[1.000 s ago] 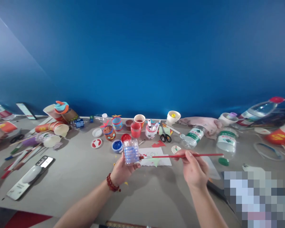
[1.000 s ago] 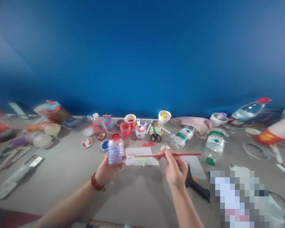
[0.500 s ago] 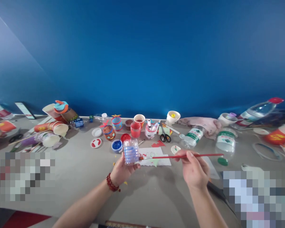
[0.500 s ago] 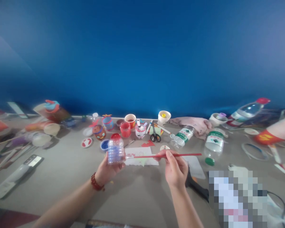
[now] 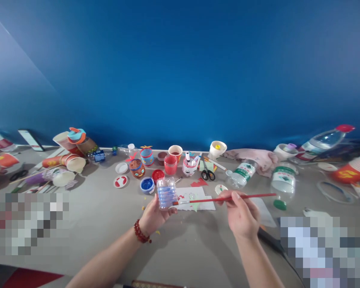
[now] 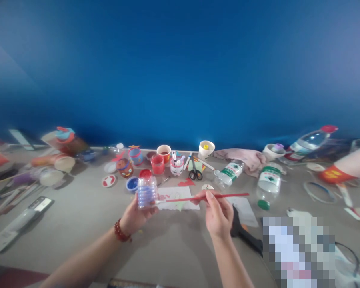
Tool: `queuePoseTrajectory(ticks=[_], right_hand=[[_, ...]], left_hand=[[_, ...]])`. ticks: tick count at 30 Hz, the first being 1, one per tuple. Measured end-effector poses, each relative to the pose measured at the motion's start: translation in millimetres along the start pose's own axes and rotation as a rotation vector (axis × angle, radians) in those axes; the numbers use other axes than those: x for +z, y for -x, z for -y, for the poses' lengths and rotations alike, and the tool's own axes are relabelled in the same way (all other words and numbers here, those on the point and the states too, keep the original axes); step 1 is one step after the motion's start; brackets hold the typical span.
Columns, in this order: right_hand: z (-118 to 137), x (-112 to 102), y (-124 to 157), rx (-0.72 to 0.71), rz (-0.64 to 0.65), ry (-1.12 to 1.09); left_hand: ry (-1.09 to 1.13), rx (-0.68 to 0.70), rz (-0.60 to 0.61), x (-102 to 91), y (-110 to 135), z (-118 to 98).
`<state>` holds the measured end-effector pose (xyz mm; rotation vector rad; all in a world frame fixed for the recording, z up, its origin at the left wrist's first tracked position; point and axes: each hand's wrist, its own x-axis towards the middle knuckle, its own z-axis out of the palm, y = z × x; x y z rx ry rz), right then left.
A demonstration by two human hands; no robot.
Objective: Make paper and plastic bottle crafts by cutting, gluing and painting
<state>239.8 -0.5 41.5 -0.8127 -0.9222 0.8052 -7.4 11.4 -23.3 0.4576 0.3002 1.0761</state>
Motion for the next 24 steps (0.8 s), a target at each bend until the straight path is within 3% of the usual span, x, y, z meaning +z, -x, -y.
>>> queuePoseTrajectory(ticks=[8, 20, 24], right_hand=[[-4.0, -12.8, -4.6, -0.016, -0.072, 0.001], [-3.8, -5.0, -3.6, 0.018, -0.159, -0.085], [-1.2, -3.7, 2.6, -0.039, -0.089, -0.004]], left_hand=[[-0.057, 0.0, -0.038, -3.3, -0.8, 0.2], [-0.137, 0.088, -0.06, -3.2, -2.9, 5.4], [-0.161, 0.1, -0.061, -2.9, -2.0, 5.4]])
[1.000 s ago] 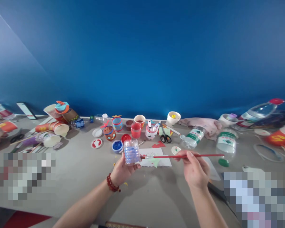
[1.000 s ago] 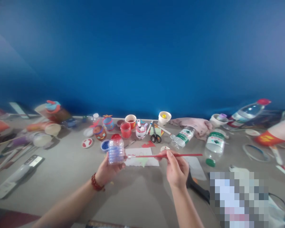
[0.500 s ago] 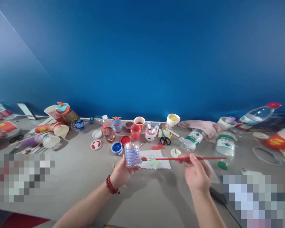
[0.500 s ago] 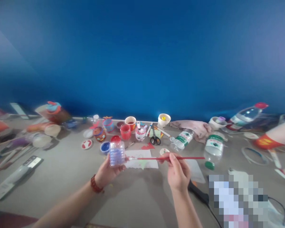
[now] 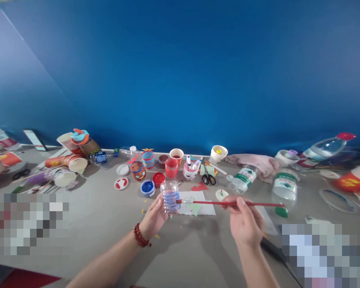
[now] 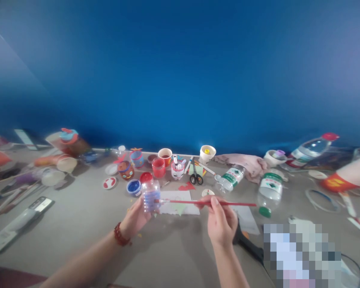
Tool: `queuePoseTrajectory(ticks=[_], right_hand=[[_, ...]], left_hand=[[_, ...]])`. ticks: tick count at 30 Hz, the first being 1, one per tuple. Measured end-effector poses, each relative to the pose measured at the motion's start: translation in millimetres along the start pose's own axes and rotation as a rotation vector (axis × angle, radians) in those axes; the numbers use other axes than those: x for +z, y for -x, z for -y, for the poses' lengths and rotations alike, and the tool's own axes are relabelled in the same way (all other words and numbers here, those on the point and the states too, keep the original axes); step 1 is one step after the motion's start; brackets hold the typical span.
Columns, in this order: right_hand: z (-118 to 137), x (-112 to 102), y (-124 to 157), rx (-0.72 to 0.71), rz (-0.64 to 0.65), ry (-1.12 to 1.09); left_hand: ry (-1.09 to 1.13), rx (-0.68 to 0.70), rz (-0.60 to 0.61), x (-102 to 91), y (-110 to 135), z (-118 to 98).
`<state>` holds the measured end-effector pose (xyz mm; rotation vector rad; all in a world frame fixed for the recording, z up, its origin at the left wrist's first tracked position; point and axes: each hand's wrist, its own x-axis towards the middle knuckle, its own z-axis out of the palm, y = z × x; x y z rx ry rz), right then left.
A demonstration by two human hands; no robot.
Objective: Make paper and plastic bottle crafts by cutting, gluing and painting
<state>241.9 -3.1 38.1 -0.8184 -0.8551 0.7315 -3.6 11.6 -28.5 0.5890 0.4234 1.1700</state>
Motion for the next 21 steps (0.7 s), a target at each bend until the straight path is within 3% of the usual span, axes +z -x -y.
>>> queuePoseTrajectory(ticks=[3, 9, 15, 21], right_hand=[[3.5, 2.1, 6.3, -0.074, 0.072, 0.104], [5.7, 7.1, 9.8, -0.167, 0.095, 0.133], [10.2, 7.1, 0.1, -0.088, -0.06, 0.047], [8.5, 4.0, 3.0, -0.011, 0.011, 0.048]], left_hand=[[-0.025, 0.005, 0.002, -0.8, 0.0, -0.2], [-0.031, 0.01, -0.015, -1.0, -0.8, -0.4], [0.046, -0.011, -0.03, 3.0, -0.7, -3.2], [0.09, -0.04, 0.003, 4.5, 0.5, -3.9]])
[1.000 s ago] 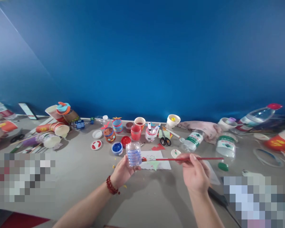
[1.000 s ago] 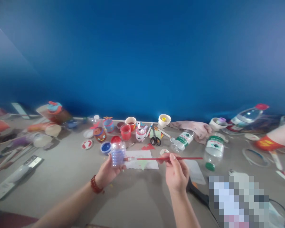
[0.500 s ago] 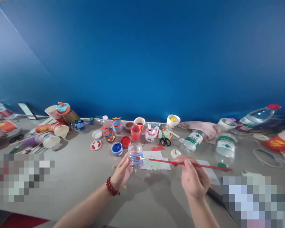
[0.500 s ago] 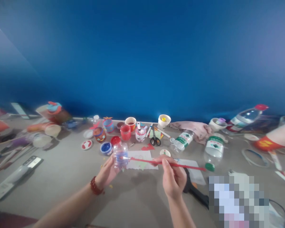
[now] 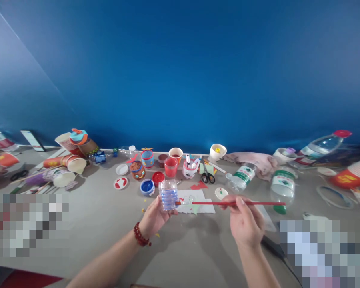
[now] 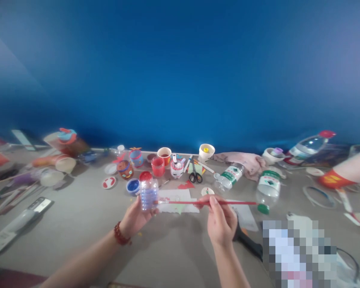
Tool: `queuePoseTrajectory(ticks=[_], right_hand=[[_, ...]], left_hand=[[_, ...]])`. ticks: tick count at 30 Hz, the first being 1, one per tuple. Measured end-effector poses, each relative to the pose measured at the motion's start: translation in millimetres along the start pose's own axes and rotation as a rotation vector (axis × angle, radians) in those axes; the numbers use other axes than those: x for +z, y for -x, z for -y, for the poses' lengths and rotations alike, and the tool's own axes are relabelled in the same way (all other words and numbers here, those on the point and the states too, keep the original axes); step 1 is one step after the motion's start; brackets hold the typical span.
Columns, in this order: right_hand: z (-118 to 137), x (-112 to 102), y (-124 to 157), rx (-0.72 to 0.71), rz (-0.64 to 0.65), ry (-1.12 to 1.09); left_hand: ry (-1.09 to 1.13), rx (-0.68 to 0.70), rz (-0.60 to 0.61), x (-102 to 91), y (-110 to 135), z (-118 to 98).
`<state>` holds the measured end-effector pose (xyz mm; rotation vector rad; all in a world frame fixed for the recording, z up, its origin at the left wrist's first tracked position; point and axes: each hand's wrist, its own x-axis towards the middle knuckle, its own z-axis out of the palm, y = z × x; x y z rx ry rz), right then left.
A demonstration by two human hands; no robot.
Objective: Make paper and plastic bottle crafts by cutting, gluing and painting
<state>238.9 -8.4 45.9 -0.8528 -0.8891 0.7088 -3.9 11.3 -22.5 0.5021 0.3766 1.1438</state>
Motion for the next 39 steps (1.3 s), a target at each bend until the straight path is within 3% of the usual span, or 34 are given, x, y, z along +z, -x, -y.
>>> queuePoseTrajectory(ticks=[7, 12, 19, 26, 33, 39], right_hand=[[-4.7, -0.4, 5.6, -0.015, 0.101, 0.051], [-1.4, -8.5, -0.4, -0.042, 0.078, 0.045], [0.0, -1.0, 5.0, -0.06, 0.151, 0.053], [1.6, -6.9, -2.9, -0.109, 0.073, 0.043], [-2.8, 0.4, 2.2, -0.075, 0.168, 0.033], [-1.0, -8.6, -5.7, -0.101, 0.083, 0.036]], left_hand=[[0.018, -0.001, -0.008, 0.7, 0.9, 1.2], [-0.002, -0.021, -0.021, 2.9, 1.2, -1.5], [0.018, 0.002, -0.014, -0.2, 2.1, 0.1], [-0.003, -0.03, -0.022, 3.5, 1.5, -2.7], [0.032, 0.005, -0.01, 1.2, 1.5, 0.4], [-0.029, 0.003, 0.009, 3.7, 1.1, -2.4]])
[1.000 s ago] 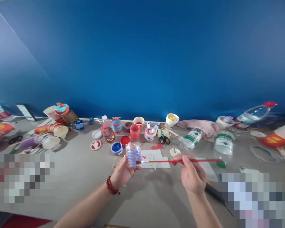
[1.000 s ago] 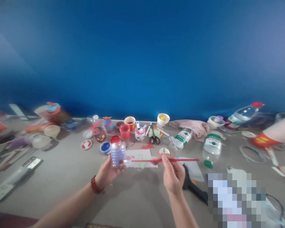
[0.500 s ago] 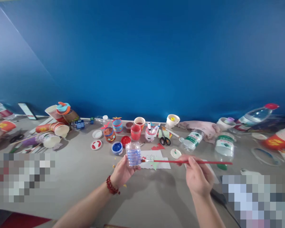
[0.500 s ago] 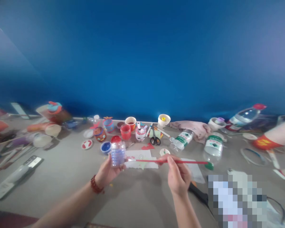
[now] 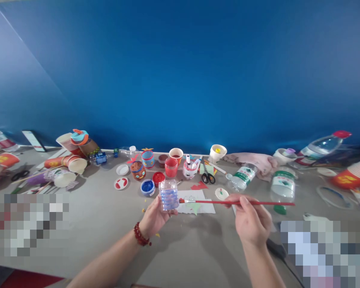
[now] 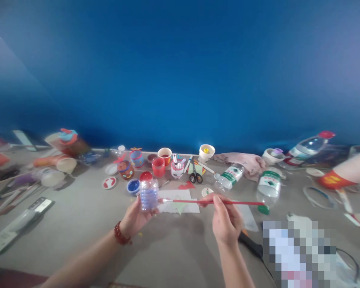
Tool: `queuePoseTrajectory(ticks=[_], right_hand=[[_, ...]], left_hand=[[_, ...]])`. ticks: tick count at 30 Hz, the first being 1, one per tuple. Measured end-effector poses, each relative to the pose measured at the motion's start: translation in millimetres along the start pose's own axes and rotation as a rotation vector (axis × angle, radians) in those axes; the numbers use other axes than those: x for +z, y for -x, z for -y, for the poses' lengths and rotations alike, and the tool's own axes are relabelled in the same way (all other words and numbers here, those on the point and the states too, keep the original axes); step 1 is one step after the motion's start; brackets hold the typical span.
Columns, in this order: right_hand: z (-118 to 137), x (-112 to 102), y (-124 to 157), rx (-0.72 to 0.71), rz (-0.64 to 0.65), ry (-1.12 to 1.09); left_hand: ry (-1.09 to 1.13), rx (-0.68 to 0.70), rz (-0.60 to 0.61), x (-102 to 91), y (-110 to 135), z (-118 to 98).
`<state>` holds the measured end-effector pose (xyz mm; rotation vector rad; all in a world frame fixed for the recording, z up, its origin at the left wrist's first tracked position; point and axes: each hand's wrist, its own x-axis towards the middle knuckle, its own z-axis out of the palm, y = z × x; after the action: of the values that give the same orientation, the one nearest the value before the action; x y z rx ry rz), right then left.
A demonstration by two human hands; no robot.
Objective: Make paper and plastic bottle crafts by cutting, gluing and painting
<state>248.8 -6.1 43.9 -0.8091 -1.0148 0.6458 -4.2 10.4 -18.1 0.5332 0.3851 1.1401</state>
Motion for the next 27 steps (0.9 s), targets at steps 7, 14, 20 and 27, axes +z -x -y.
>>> queuePoseTrajectory(ticks=[7, 14, 20, 27], right_hand=[[-2.4, 15.0, 6.2, 0.018, 0.066, -0.003], [-3.9, 5.9, -0.6, -0.008, -0.06, -0.001], [-6.6, 13.1, 3.3, 0.014, -0.001, -0.007], [-9.4, 4.6, -6.2, 0.065, -0.116, -0.069]], left_hand=[[-0.009, 0.024, 0.009, -2.8, 0.7, 4.5], [-0.036, 0.022, 0.017, -1.2, 0.1, 2.2], [-0.026, 0.007, 0.012, -3.9, 0.2, 3.9], [-0.022, 0.002, -0.01, -3.7, -1.4, 2.6]])
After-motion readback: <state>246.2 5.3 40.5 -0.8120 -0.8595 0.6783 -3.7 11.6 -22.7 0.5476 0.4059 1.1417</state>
